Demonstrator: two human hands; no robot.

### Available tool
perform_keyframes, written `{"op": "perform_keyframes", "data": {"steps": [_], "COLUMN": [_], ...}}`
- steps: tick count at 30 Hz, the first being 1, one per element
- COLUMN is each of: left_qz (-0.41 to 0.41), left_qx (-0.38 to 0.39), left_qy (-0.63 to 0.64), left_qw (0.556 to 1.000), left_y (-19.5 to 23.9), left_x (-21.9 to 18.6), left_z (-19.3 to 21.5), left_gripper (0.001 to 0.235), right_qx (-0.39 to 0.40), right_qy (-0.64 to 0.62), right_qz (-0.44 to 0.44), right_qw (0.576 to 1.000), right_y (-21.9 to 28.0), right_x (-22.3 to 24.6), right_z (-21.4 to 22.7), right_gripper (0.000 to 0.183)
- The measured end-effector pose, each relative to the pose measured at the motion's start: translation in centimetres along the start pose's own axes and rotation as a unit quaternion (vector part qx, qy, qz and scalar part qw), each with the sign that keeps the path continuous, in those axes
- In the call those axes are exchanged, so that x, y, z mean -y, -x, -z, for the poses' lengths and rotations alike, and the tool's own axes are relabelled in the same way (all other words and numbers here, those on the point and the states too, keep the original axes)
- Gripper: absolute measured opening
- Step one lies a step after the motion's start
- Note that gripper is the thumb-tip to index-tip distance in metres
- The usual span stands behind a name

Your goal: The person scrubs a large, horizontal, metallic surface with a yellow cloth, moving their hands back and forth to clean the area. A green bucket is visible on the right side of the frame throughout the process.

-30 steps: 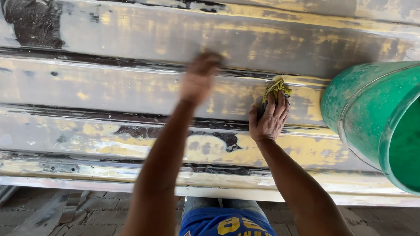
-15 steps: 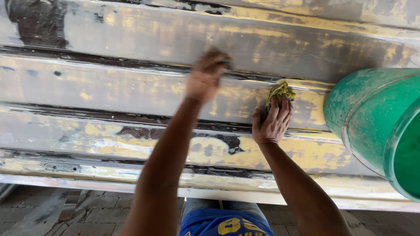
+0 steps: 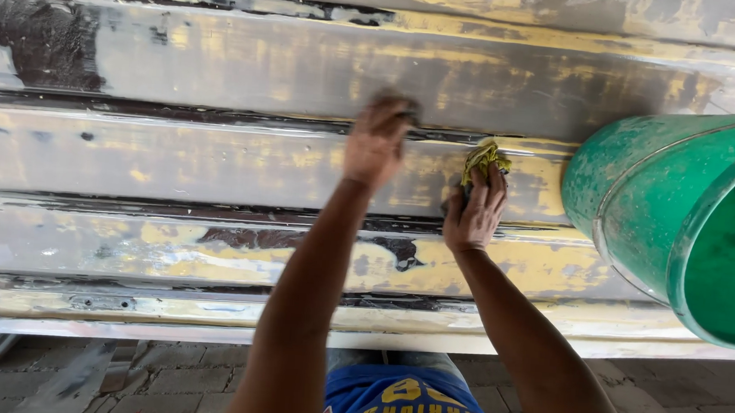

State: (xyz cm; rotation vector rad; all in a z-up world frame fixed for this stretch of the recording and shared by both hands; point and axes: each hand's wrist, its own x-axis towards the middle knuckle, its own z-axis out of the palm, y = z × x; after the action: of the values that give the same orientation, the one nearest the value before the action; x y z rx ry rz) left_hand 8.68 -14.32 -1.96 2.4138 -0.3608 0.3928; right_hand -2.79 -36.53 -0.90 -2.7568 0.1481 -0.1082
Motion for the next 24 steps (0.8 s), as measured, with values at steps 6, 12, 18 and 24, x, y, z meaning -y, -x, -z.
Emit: {"op": "perform_keyframes", "data": {"steps": [6,12,18,24], "left_qz": [0.182,0.214,0.200,0.207], "left_qx": [-0.141,-0.169,-0.165,-0.159], "left_qy": [-0.059,-0.078,-0.071,-0.082], "left_qw": [0.971,0.959,0.963,0.962], "left_y": [7.3,5.2,5.5,5.8], "left_x": [9.8,5.8,6.3,6.3], "left_z": [5.5,8.3,8.5,8.2], "left_gripper": [0.021,0.021,0.025,0.021], "right_qx": [-0.149,-0.036,0.247,0.035], "right_qy": [-0.042,-0.044,-0.054,-0.165], "right_qz": [-0.064,0.076,0.330,0.280], "right_qw": [0.986,0.995,0.909,0.945], "right_y": [-8.4,-17.4,-16.0,-18.0], "right_x": [-1.5,13.0,28.8,15.6], "right_z": [-2.2,-11.3,-9.7,-5.5], "right_gripper": [0.045,0.078,0.060,0.043]}}
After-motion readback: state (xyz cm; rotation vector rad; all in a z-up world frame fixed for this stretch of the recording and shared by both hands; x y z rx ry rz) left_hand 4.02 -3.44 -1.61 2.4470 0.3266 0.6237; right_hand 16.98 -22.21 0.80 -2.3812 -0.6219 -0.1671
